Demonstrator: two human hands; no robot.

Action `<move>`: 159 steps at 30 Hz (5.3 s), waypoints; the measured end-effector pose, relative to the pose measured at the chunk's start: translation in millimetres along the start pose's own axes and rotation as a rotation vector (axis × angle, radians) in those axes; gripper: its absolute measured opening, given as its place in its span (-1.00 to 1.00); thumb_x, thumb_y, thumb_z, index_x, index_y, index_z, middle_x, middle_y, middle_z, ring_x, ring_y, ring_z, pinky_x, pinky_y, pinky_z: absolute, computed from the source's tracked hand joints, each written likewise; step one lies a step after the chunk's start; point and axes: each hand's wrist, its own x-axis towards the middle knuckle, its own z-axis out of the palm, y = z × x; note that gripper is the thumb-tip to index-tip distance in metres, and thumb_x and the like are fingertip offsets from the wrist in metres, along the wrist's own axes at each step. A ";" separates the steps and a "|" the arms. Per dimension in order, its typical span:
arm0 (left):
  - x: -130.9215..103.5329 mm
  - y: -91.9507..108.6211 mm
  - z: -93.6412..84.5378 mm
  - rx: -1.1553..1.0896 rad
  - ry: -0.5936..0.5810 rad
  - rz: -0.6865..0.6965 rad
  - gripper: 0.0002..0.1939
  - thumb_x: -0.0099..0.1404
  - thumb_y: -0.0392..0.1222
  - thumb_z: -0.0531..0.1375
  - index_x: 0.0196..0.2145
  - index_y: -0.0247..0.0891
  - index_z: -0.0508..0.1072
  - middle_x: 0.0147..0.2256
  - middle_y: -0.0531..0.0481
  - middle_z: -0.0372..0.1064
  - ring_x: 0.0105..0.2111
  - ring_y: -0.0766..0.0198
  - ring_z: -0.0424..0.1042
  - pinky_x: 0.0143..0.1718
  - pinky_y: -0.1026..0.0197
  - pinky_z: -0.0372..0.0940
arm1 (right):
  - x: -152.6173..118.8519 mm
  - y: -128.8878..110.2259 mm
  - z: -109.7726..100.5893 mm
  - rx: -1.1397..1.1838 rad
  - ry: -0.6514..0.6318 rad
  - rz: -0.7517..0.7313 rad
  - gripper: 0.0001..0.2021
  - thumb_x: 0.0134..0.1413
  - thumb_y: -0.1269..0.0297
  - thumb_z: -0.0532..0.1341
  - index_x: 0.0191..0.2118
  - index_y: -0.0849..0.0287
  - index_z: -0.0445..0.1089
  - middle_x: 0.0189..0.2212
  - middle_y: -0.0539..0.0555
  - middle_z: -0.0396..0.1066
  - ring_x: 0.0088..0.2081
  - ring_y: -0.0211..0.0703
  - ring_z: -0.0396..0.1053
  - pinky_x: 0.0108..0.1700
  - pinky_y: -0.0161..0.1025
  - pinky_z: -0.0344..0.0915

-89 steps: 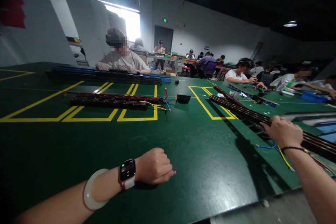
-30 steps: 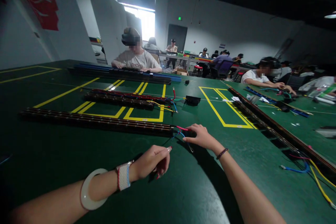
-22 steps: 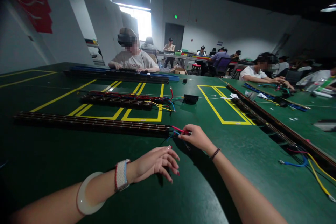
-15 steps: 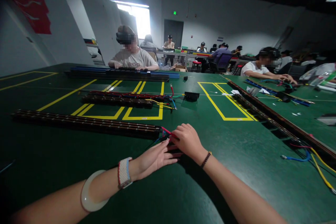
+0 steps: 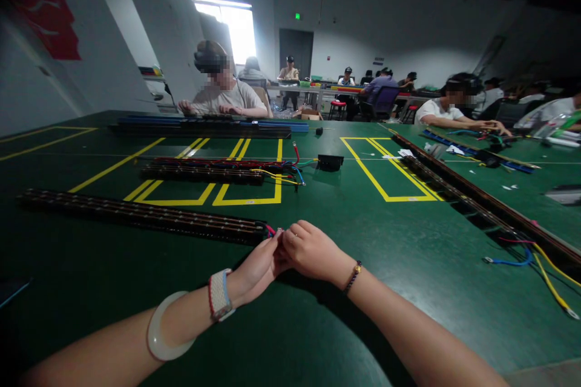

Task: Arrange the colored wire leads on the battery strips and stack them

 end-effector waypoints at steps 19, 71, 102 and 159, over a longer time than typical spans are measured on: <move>-6.8 5.0 6.2 0.245 -0.024 -0.015 -0.72 0.38 -0.08 -0.04 -0.23 -0.38 0.29 -0.44 -0.12 0.41 -0.41 0.24 0.44 -0.28 0.14 0.30 | -14.6 33.2 7.0 0.219 -0.113 0.419 -0.56 0.23 0.06 0.00 -0.57 0.19 0.34 -0.63 0.03 0.34 -0.58 -0.31 0.18 -0.49 -0.28 -0.15; -8.7 38.1 3.4 0.807 -0.018 -0.231 -0.47 0.28 0.26 -0.16 -0.20 -0.30 0.20 -0.48 -0.09 0.40 -0.62 0.25 0.42 -0.69 0.32 0.23 | -12.0 23.0 22.9 0.576 -0.016 0.576 -0.36 -0.17 -0.19 0.27 0.00 0.10 0.28 -0.05 0.17 0.24 -0.01 0.04 0.18 0.02 -0.05 0.09; 0.0 14.8 -1.1 0.107 -0.036 -0.091 -0.85 0.30 -0.21 0.10 -0.36 -0.34 0.38 -0.32 -0.09 0.43 -0.29 0.27 0.42 -0.18 0.16 0.31 | -16.3 14.8 7.4 0.032 0.193 -0.110 -0.75 0.16 0.25 0.06 -0.10 0.22 0.35 -0.06 0.18 0.33 -0.02 -0.08 0.21 0.07 -0.06 0.12; -0.8 37.1 -4.9 0.936 -0.016 -0.181 -0.25 0.14 0.42 -0.11 -0.53 -0.40 0.40 -0.54 -0.19 0.44 -0.74 0.35 0.31 -0.73 0.33 0.15 | -15.2 39.1 26.1 0.351 0.034 0.524 -0.69 0.23 0.05 0.02 -0.17 0.14 0.36 -0.24 0.11 0.35 -0.19 -0.11 0.22 -0.11 -0.16 0.10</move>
